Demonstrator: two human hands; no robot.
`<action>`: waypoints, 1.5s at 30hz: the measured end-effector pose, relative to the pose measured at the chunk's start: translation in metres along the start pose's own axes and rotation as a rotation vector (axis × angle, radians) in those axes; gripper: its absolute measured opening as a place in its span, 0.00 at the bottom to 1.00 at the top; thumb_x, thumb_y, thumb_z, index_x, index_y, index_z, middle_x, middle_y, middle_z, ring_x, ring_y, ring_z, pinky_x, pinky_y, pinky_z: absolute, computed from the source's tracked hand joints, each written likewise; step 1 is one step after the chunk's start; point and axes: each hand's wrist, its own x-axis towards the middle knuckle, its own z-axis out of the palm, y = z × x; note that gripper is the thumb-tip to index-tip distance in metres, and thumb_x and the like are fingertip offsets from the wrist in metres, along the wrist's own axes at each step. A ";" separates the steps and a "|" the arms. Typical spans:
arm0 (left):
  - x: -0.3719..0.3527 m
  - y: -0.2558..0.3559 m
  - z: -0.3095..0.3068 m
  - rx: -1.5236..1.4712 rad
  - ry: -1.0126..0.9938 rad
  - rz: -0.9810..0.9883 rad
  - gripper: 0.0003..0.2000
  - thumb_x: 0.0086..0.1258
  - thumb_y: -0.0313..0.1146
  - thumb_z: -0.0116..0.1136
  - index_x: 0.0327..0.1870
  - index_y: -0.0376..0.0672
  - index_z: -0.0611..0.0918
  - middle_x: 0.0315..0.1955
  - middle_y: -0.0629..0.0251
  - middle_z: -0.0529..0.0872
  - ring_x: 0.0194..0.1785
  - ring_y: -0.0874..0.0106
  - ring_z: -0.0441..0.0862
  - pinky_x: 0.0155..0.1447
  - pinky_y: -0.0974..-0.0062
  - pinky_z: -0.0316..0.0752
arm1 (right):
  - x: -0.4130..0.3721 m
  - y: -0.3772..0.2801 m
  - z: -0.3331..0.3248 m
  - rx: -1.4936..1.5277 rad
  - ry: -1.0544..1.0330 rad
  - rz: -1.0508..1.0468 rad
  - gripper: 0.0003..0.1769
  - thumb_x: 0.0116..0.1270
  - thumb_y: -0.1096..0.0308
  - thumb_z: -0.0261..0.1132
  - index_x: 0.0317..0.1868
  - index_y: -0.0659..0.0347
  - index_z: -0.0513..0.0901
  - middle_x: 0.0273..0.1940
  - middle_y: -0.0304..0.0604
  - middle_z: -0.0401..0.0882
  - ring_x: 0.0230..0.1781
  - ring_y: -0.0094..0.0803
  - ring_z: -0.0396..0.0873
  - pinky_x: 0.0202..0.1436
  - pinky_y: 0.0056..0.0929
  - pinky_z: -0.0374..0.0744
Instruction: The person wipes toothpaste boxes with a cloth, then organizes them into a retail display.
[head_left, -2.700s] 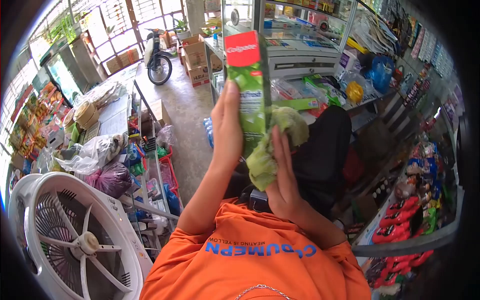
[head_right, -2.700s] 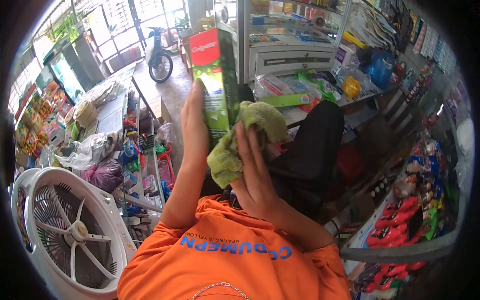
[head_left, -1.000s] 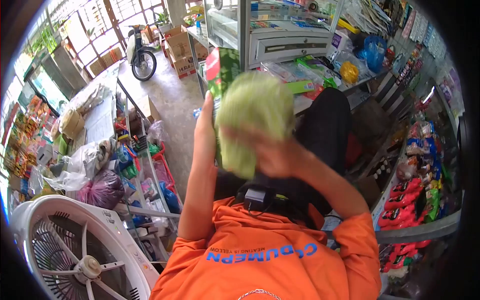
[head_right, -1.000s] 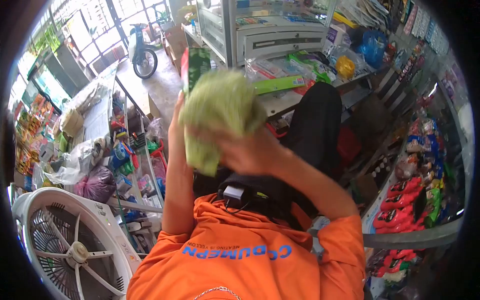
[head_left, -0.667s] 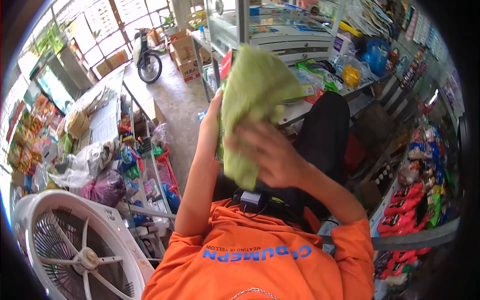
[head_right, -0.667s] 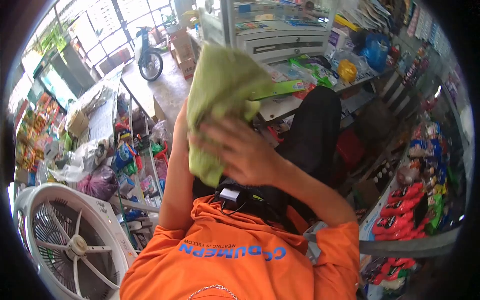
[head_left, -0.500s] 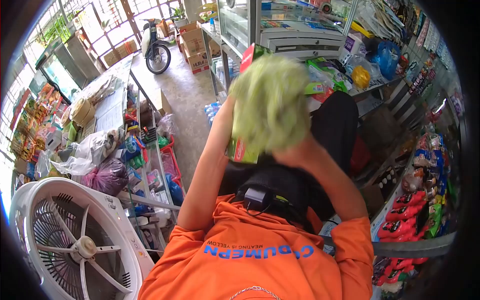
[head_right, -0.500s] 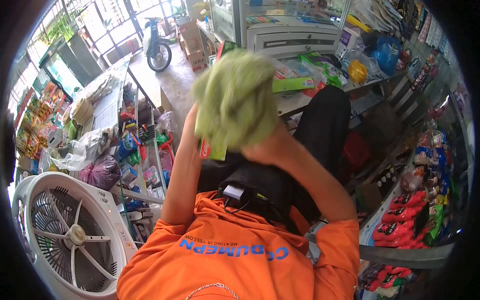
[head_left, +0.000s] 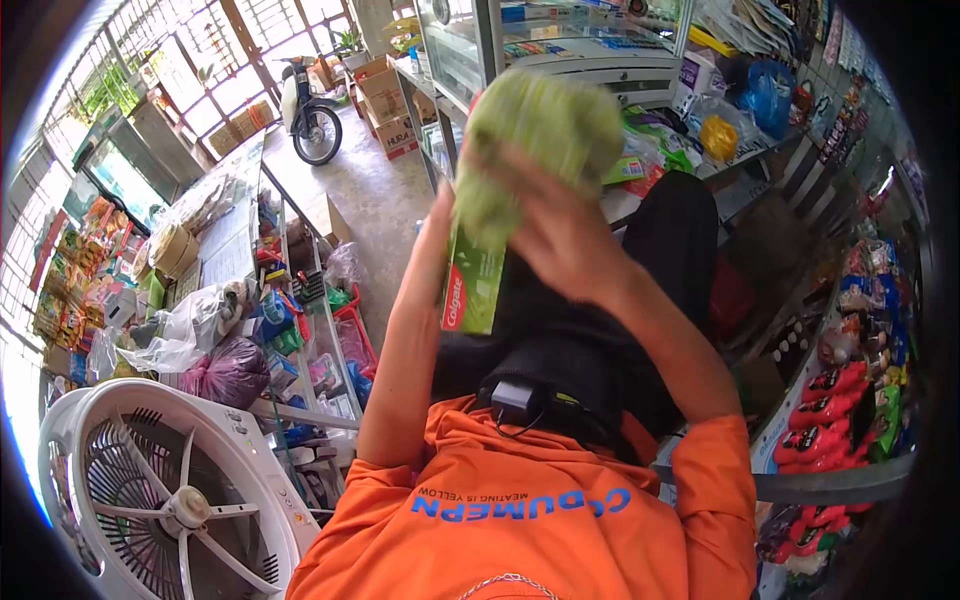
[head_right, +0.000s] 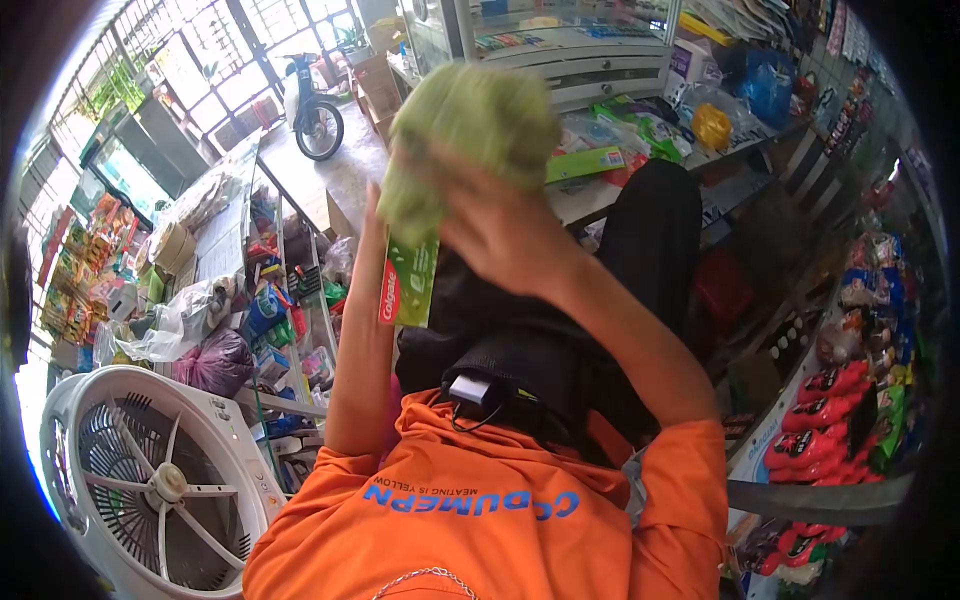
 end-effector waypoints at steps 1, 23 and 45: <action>-0.003 -0.003 0.000 0.098 -0.025 0.028 0.31 0.81 0.51 0.58 0.74 0.36 0.73 0.57 0.62 0.86 0.50 0.75 0.87 0.52 0.77 0.84 | 0.010 0.008 -0.002 -0.005 0.006 -0.003 0.37 0.74 0.61 0.66 0.81 0.51 0.68 0.77 0.50 0.68 0.79 0.55 0.64 0.83 0.53 0.60; -0.024 0.031 0.041 -0.043 0.036 0.339 0.27 0.86 0.47 0.51 0.76 0.38 0.70 0.66 0.57 0.81 0.66 0.68 0.81 0.70 0.66 0.77 | 0.012 -0.043 0.046 0.505 0.199 0.146 0.37 0.81 0.67 0.55 0.85 0.63 0.54 0.86 0.63 0.38 0.88 0.58 0.34 0.87 0.52 0.40; -0.024 0.060 0.006 -0.151 0.013 0.463 0.27 0.87 0.54 0.45 0.72 0.39 0.72 0.61 0.55 0.83 0.60 0.65 0.86 0.62 0.63 0.83 | -0.011 -0.079 0.025 0.439 -0.131 0.015 0.31 0.82 0.69 0.52 0.82 0.62 0.60 0.87 0.51 0.47 0.89 0.52 0.37 0.89 0.45 0.42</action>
